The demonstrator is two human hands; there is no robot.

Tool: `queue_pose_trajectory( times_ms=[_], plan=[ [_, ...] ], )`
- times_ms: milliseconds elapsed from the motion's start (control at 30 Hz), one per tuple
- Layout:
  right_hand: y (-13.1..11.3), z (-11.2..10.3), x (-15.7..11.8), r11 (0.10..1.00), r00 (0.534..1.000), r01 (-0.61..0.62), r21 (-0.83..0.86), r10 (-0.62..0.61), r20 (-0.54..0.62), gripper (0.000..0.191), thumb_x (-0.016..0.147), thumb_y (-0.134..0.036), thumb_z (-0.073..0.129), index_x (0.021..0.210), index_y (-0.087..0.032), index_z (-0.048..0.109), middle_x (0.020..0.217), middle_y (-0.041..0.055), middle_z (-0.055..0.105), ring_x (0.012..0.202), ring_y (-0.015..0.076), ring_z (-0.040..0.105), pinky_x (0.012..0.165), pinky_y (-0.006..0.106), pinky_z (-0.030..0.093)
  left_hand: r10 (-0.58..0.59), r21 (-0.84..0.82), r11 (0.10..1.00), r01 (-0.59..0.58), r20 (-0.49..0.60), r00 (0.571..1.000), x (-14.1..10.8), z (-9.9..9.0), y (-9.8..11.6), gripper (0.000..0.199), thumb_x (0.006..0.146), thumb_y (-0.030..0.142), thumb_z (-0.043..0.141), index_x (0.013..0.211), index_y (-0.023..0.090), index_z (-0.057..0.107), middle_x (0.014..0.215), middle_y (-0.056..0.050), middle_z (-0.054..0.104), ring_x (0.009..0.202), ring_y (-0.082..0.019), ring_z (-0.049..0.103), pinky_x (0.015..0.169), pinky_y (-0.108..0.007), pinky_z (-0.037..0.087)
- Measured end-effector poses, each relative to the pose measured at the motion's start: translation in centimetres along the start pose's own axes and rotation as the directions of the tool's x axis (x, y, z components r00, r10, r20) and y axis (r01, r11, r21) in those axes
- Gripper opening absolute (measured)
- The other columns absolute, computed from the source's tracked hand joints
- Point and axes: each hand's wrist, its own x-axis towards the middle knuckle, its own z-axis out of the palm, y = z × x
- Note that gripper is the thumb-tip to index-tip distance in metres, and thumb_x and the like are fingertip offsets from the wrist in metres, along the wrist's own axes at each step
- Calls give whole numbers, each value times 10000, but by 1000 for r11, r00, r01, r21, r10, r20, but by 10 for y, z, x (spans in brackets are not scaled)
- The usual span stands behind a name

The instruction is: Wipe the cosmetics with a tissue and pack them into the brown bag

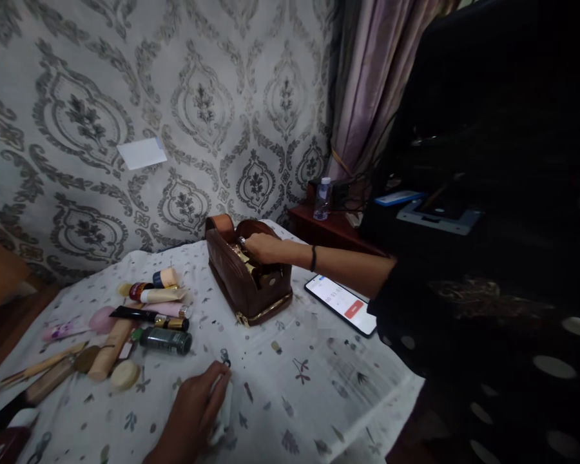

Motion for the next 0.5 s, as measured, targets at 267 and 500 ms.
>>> queue_pose_trajectory(
  times_ms=[267, 500],
  plan=[
    [7, 16, 42, 996, 997, 59, -63, -56, 49, 299, 956, -320, 623, 1199, -146, 623, 1245, 97, 631, 1107, 237, 630, 939, 461, 539, -10, -46, 999, 11, 23, 1000, -3, 7, -7, 349, 1031, 367, 325, 952, 212, 627, 746, -26, 712, 676, -154, 692, 658, -207, 505],
    [27, 17, 62, 1000, 997, -21, -14, 22, 79, 345, 956, -346, 621, 1235, -145, 601, 1232, 105, 626, 1058, 228, 644, 891, 430, 560, -12, -66, 998, 17, 79, 997, -4, 5, -12, 322, 1031, 346, 330, 964, 213, 616, 773, -28, 721, 701, -154, 705, 667, -201, 512]
  ],
)
